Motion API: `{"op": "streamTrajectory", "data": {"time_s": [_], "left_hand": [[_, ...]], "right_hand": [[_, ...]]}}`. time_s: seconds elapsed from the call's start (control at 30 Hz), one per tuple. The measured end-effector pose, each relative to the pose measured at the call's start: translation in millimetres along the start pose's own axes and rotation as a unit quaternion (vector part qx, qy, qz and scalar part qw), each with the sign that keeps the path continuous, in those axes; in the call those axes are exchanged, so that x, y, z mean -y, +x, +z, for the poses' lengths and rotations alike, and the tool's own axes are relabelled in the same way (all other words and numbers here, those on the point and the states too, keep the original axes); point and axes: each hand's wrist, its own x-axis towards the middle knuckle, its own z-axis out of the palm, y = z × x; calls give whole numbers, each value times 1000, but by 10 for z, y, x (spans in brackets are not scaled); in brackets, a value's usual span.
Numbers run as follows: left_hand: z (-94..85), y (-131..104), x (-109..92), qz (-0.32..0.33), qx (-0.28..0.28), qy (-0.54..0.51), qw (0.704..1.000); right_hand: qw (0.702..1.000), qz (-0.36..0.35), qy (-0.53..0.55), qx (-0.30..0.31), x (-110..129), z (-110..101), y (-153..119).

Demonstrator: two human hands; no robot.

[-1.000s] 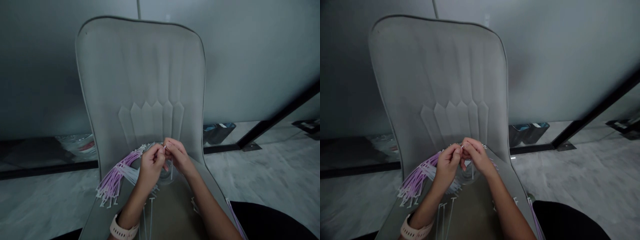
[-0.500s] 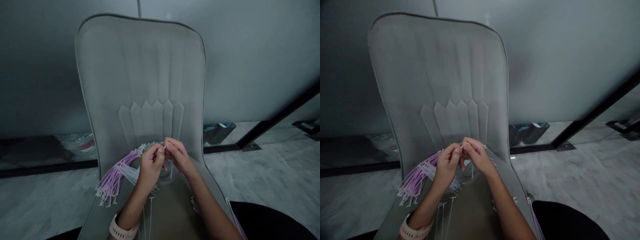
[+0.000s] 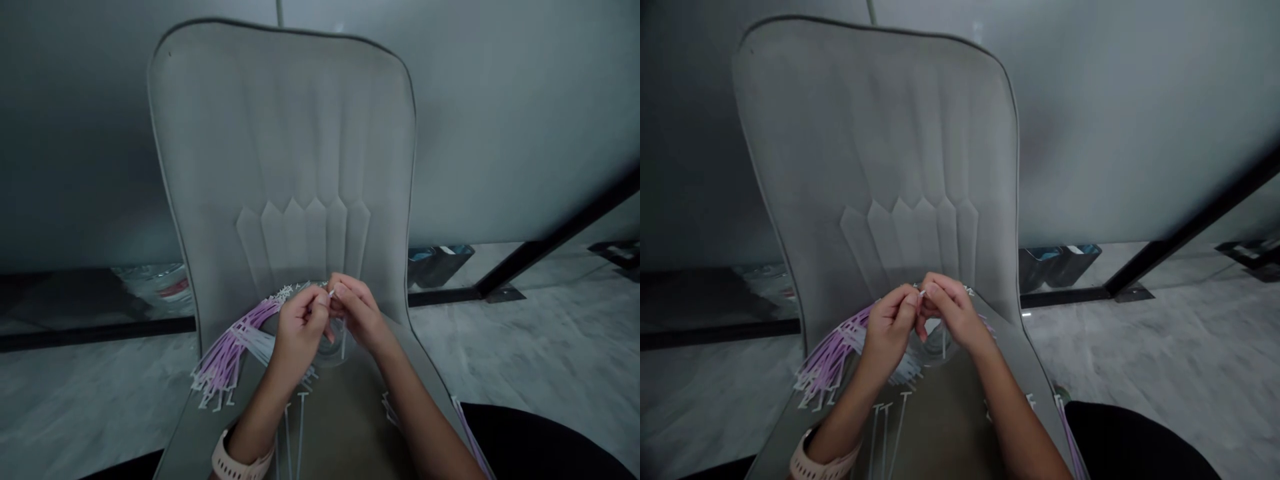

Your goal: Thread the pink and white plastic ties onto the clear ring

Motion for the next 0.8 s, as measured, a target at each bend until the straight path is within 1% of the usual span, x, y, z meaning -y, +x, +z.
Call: {"op": "streamTrajectory", "data": {"time_s": [0.17, 0.43, 0.57, 0.63, 0.8], "left_hand": [[12, -2, 51, -13, -7, -28, 1000], [-3, 13, 69, -13, 11, -41, 999], [-7, 12, 72, -12, 4, -48, 999], [-13, 16, 69, -13, 12, -51, 999], [-33, 33, 33, -9, 62, -61, 996]], "right_hand": [[1000, 21, 3, -18, -9, -4, 9], [998, 26, 49, -15, -42, 16, 16], [997, 27, 60, -29, -48, 21, 17], [999, 27, 39, -26, -44, 2, 17], [999, 32, 14, -26, -37, -76, 26]]}}
